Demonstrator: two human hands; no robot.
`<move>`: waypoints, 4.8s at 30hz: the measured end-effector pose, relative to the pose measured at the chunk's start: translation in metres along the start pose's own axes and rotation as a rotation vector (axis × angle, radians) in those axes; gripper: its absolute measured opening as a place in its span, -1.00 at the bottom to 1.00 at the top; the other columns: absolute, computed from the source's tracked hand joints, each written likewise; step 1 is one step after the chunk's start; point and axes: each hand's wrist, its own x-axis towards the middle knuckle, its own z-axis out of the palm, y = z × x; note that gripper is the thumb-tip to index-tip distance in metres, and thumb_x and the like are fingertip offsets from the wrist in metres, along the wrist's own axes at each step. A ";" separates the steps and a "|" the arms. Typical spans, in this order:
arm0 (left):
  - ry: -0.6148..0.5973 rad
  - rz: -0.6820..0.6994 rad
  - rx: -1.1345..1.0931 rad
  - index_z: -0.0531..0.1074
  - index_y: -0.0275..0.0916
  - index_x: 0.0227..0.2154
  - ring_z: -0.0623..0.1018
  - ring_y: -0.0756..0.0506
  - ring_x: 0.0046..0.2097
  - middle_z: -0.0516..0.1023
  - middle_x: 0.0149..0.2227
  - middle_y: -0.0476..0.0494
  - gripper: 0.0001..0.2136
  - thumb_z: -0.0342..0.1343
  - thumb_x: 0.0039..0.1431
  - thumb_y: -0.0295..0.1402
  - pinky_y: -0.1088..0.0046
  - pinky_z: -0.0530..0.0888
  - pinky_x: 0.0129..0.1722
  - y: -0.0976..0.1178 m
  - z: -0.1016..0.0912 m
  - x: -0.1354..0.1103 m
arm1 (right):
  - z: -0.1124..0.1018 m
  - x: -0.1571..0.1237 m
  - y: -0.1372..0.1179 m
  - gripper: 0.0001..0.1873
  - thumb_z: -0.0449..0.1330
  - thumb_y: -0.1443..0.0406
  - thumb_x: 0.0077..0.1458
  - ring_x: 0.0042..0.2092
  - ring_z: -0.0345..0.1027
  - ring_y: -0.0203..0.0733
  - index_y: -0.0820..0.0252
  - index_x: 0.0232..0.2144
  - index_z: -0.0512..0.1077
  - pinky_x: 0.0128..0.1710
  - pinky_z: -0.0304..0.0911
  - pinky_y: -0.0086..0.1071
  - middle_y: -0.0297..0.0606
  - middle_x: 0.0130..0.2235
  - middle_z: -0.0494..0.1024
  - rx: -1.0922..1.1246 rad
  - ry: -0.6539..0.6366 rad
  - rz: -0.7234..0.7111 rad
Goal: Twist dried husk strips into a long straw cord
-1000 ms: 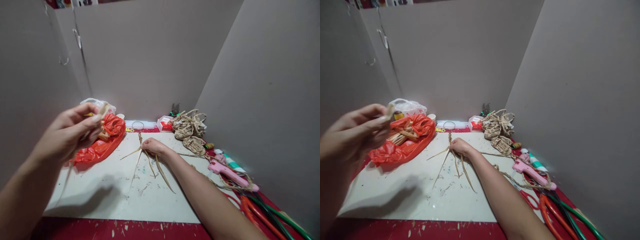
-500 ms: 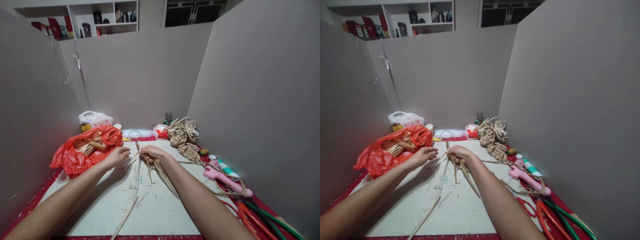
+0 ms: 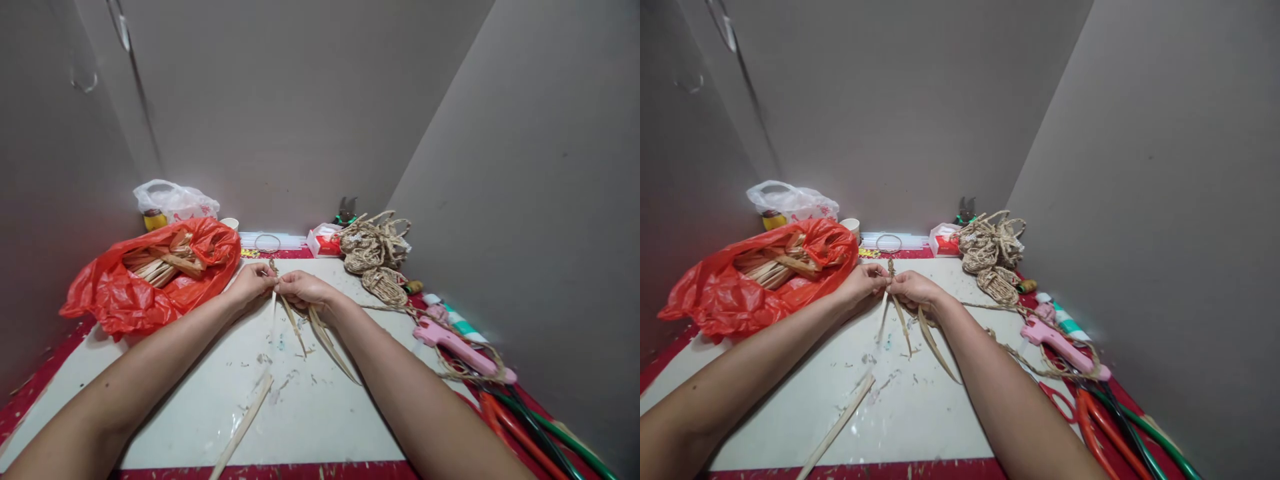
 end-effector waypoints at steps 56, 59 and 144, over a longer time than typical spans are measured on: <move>-0.143 -0.049 -0.160 0.30 -0.32 -0.51 0.38 0.11 -0.56 0.45 -0.55 -0.05 -0.83 0.21 -0.10 -0.41 0.63 0.23 -0.58 0.002 -0.005 -0.008 | -0.006 -0.003 0.000 -0.82 0.19 0.26 -0.05 -0.70 -0.34 -0.54 0.30 -0.47 0.32 -0.76 -0.37 -0.62 -0.61 -0.72 -0.04 0.199 -0.054 0.090; -0.204 -0.117 -0.191 0.26 -0.28 -0.48 0.33 0.12 -0.61 0.42 -0.57 -0.01 -0.79 0.21 -0.11 -0.39 0.65 0.14 -0.64 0.002 -0.003 -0.010 | -0.008 -0.001 0.001 -0.82 0.19 0.26 -0.04 -0.70 -0.33 -0.54 0.30 -0.48 0.32 -0.76 -0.36 -0.62 -0.61 -0.73 -0.04 0.191 -0.062 0.102; -0.148 -0.069 -0.179 0.25 -0.34 -0.69 0.38 0.10 -0.58 0.43 -0.62 -0.10 -0.78 0.02 0.03 -0.52 0.61 0.28 -0.53 -0.003 -0.001 -0.004 | 0.011 -0.003 -0.009 -0.70 0.09 0.16 0.08 -0.71 -0.31 -0.53 0.27 -0.55 0.29 -0.76 -0.37 -0.61 -0.56 -0.71 -0.01 0.108 0.073 0.173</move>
